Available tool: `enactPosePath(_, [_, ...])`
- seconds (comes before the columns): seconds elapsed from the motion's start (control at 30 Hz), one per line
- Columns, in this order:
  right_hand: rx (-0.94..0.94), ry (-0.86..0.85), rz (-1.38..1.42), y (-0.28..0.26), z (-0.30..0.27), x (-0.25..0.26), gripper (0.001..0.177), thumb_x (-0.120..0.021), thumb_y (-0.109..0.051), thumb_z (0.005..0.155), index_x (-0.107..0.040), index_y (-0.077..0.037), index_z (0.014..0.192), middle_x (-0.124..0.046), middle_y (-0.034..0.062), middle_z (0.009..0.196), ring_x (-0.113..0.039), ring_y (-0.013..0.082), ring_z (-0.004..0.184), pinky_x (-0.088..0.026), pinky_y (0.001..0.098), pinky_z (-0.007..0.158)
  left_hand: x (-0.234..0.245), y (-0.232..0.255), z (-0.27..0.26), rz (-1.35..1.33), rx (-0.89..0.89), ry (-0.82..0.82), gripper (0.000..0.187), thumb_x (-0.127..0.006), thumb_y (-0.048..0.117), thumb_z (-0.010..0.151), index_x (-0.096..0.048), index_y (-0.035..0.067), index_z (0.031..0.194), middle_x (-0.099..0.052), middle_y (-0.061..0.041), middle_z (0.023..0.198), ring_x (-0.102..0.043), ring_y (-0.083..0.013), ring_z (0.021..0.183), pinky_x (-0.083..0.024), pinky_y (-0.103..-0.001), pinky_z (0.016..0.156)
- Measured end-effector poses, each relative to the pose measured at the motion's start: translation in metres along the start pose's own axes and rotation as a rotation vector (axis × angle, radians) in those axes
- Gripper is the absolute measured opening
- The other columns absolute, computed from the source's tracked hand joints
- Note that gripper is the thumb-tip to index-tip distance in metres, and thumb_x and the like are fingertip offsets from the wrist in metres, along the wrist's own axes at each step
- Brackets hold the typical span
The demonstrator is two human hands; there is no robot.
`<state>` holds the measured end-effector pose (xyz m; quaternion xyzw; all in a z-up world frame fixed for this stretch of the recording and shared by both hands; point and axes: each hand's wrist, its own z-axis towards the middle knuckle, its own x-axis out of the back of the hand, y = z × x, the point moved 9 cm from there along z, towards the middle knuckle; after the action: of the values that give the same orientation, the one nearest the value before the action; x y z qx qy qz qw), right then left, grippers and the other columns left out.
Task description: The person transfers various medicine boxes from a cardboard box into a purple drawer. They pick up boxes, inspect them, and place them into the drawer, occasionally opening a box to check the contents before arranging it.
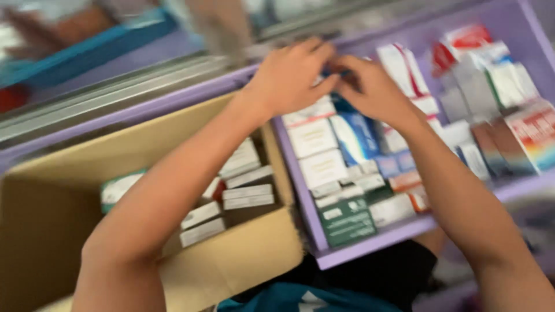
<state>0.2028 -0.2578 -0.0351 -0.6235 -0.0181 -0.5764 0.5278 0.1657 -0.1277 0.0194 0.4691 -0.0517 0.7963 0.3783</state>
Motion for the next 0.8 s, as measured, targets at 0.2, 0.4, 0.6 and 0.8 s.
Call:
enactPosePath(0.2, [0.317, 0.066, -0.099, -0.155, 0.021, -0.006, 0.013, -0.065, -0.005, 0.107, -0.065, 0.001, 0.119, -0.07, 0.0175, 0.105, -0.07, 0.0294, 0.095, -0.055, 0.0401, 0.089, 0.107, -0.012, -0.029, -0.056, -0.062, 0.101, 0.025, -0.064, 0.028, 0.105, -0.063, 0.003, 0.108, -0.066, -0.019, 0.094, -0.066, -0.0423, 0.088, -0.053, -0.052, 0.076])
enactPosePath(0.4, [0.309, -0.645, -0.373, -0.202, 0.056, -0.154, 0.034, -0.066, -0.03, 0.094, -0.073, -0.005, 0.117, -0.076, 0.0176, 0.096, -0.07, 0.0374, 0.089, -0.053, 0.0467, 0.082, 0.139, -0.041, -0.132, 0.057, 0.24, -0.211, 0.021, -0.062, 0.02, 0.098, -0.069, 0.002, 0.089, -0.068, -0.024, 0.082, -0.066, -0.0458, 0.078, -0.053, -0.053, 0.069])
enactPosePath(0.6, [0.301, -0.984, -0.672, -0.11, 0.051, -0.313, 0.04, -0.07, -0.029, 0.085, -0.071, -0.005, 0.116, -0.071, 0.0182, 0.121, -0.065, 0.0356, 0.117, -0.053, 0.0455, 0.101, 0.015, -0.103, -0.276, 0.102, 0.643, -0.951, 0.031, -0.062, 0.023, 0.085, -0.08, 0.006, 0.103, -0.073, -0.021, 0.109, -0.07, -0.0382, 0.102, -0.056, -0.05, 0.087])
enactPosePath(0.8, [0.074, -1.024, -0.748, -0.113, 0.03, -0.298, 0.077, -0.073, -0.02, 0.076, -0.045, -0.011, 0.148, -0.053, 0.0217, 0.14, -0.064, 0.0394, 0.112, -0.055, 0.049, 0.09, -0.039, -0.103, -0.292, 0.01, 0.571, -1.108, 0.034, -0.064, 0.019, 0.08, -0.079, 0.007, 0.108, -0.073, -0.019, 0.117, -0.069, -0.0344, 0.11, -0.056, -0.047, 0.09])
